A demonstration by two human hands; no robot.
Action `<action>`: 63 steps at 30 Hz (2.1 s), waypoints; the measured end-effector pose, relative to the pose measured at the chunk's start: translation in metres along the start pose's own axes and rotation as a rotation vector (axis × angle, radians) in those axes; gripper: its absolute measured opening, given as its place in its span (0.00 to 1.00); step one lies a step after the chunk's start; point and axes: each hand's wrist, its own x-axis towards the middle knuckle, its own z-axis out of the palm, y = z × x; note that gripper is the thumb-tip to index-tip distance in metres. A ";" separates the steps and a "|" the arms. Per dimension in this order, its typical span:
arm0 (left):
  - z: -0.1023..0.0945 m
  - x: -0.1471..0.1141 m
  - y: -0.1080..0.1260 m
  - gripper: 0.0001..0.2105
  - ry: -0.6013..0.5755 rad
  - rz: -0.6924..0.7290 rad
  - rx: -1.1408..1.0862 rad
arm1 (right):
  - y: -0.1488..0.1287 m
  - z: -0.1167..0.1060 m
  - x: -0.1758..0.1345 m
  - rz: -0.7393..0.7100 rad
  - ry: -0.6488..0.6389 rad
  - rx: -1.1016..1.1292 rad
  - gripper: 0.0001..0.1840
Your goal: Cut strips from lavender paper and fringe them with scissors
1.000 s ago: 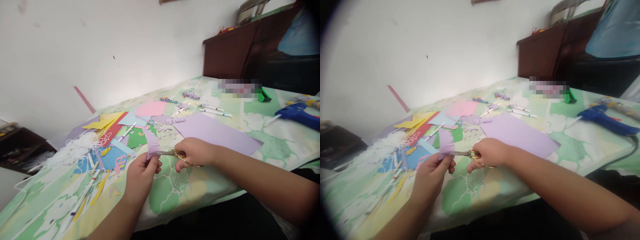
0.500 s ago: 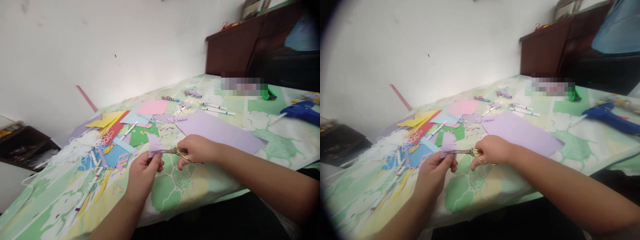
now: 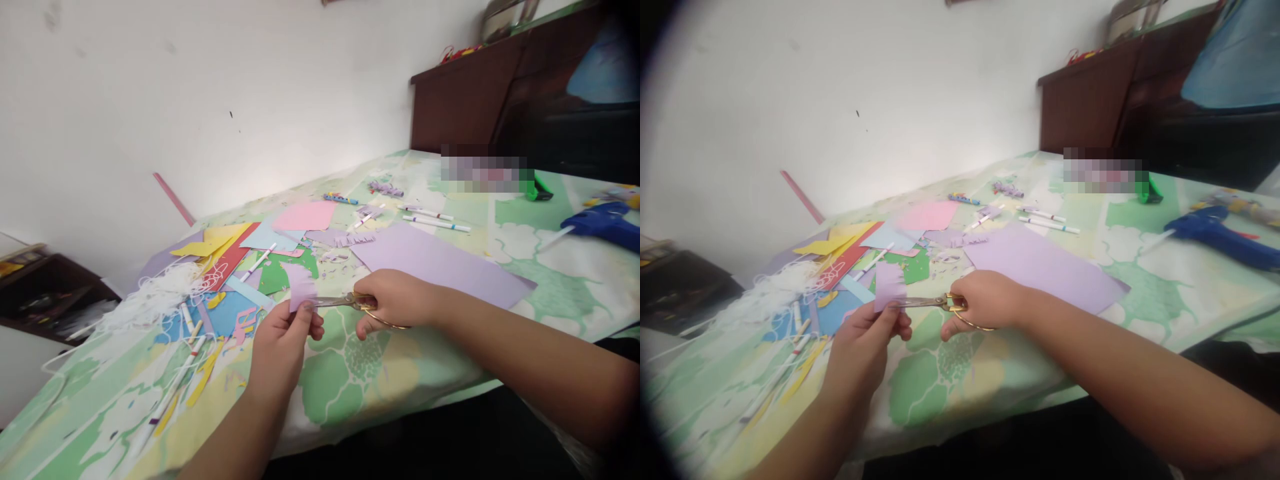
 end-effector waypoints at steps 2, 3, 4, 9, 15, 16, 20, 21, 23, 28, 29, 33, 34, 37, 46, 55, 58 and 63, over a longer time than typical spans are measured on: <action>0.000 0.000 0.000 0.09 -0.005 0.017 0.015 | 0.000 0.000 0.000 0.001 -0.019 0.014 0.27; 0.000 0.000 0.000 0.09 -0.018 0.018 0.025 | 0.000 0.001 0.000 0.002 -0.024 0.018 0.27; 0.001 0.000 0.000 0.10 -0.034 0.016 0.038 | 0.000 0.001 0.000 0.000 -0.027 0.020 0.27; 0.002 -0.001 0.000 0.09 -0.052 0.021 0.101 | 0.001 0.004 0.002 -0.024 -0.029 0.022 0.26; 0.003 -0.001 0.004 0.10 -0.041 -0.002 0.138 | 0.002 0.005 0.002 -0.025 -0.017 0.001 0.27; 0.003 -0.002 0.005 0.10 -0.040 -0.009 0.141 | 0.002 0.005 0.002 -0.026 -0.012 -0.003 0.27; 0.003 -0.002 0.005 0.10 -0.035 0.001 0.148 | 0.003 0.006 0.003 -0.033 0.020 -0.027 0.26; 0.003 -0.002 0.005 0.10 -0.036 0.002 0.149 | 0.003 0.006 0.003 -0.031 0.021 -0.028 0.26; 0.002 -0.002 0.006 0.10 -0.039 -0.005 0.154 | 0.002 0.006 0.003 -0.022 0.018 -0.025 0.25; 0.002 -0.002 0.006 0.09 -0.049 -0.023 0.132 | 0.001 0.004 0.003 0.017 0.011 -0.015 0.24; 0.002 -0.002 0.005 0.09 -0.056 -0.030 0.117 | 0.001 0.003 0.003 0.022 0.018 -0.026 0.25; 0.001 -0.001 0.003 0.07 -0.113 -0.069 0.019 | 0.002 0.003 0.004 0.021 0.055 -0.065 0.25; 0.001 -0.001 0.002 0.07 -0.131 -0.076 0.000 | 0.002 0.003 0.004 0.023 0.055 -0.067 0.25; 0.000 0.000 0.000 0.08 -0.157 -0.074 -0.025 | 0.003 0.002 0.003 0.027 0.052 -0.070 0.26; 0.000 0.001 0.000 0.08 -0.036 -0.032 -0.014 | 0.001 0.000 -0.001 -0.017 0.028 -0.075 0.28; 0.000 -0.002 0.008 0.07 -0.092 -0.008 0.114 | 0.000 0.002 0.000 -0.043 -0.016 -0.048 0.28; 0.000 -0.002 0.009 0.08 -0.087 -0.003 0.146 | 0.001 0.003 0.000 -0.047 -0.020 -0.048 0.29; 0.000 -0.003 0.009 0.09 -0.083 0.007 0.164 | 0.002 0.003 0.000 -0.059 -0.013 -0.063 0.28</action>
